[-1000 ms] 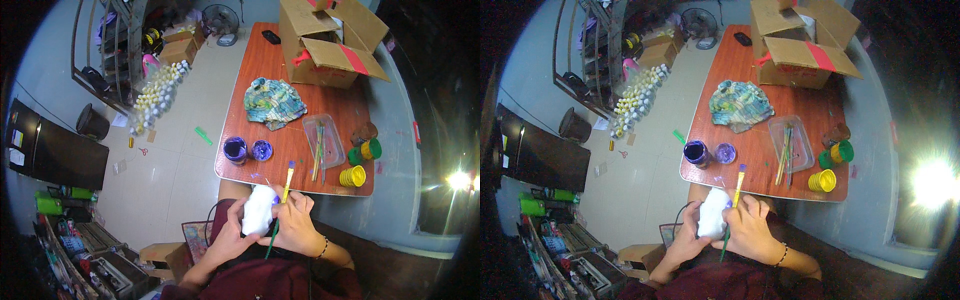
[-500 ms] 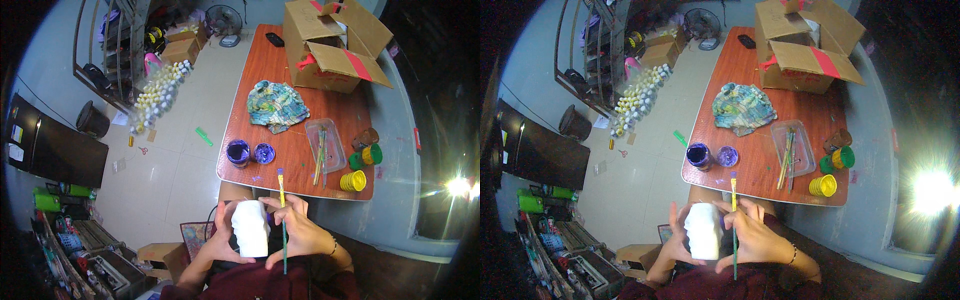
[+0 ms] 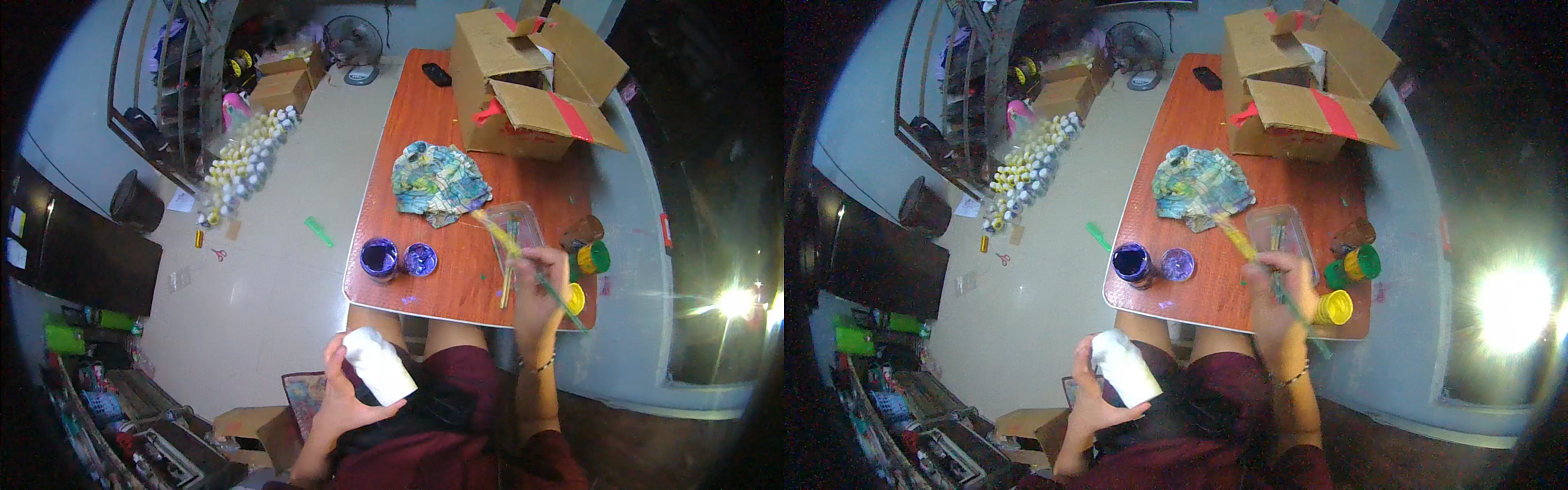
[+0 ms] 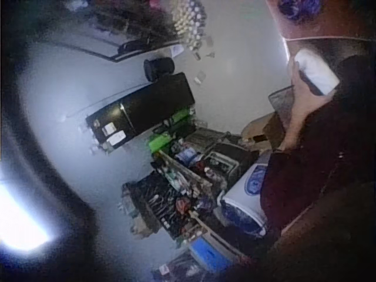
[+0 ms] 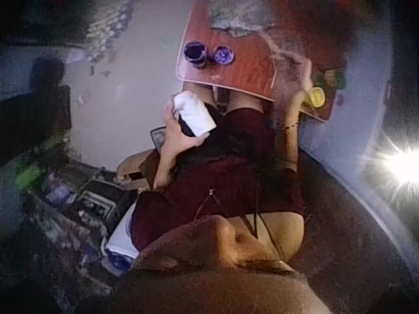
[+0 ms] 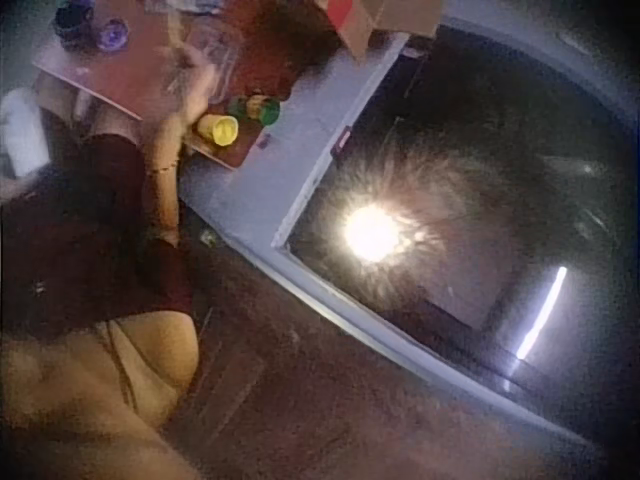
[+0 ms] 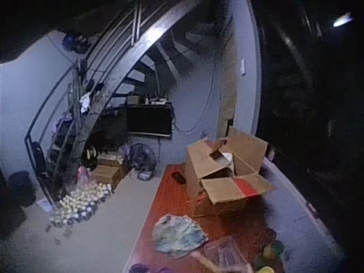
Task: The person paints a small white decorative object with purple paint using a brush. They repeatedly dip the brush into a purple paint container and apply paint to the object's surface while holding it in their lap.
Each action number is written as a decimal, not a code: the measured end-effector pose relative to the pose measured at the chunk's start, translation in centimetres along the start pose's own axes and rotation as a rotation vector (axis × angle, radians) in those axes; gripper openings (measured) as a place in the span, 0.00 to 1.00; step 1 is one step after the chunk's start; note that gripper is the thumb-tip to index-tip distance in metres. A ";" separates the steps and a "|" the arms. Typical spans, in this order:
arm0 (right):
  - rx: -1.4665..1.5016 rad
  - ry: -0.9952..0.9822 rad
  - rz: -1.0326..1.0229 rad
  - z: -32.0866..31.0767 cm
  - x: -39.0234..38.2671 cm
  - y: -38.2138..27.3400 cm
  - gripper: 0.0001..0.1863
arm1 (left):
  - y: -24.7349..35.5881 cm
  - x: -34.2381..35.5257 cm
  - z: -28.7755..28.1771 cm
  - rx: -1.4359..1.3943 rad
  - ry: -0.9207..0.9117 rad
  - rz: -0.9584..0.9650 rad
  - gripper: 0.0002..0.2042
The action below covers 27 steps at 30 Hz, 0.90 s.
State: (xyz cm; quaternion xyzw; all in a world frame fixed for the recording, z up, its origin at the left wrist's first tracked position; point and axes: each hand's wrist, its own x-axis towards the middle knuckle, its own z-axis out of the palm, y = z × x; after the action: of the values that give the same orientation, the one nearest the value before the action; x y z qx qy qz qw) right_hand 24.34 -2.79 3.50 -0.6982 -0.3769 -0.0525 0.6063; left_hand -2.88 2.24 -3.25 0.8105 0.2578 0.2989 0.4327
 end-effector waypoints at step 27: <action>-0.978 -0.538 -0.208 -4.9 0.8 9.2 0.11 | 0.4 1.8 0.9 -0.107 -0.047 0.032 0.56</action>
State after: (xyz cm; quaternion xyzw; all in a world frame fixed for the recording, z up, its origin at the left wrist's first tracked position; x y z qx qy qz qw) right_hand 32.24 -6.53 -2.24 -0.8458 -0.5168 -0.1005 0.0866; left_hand -0.92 2.81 -2.84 0.7969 0.2183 0.3001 0.4768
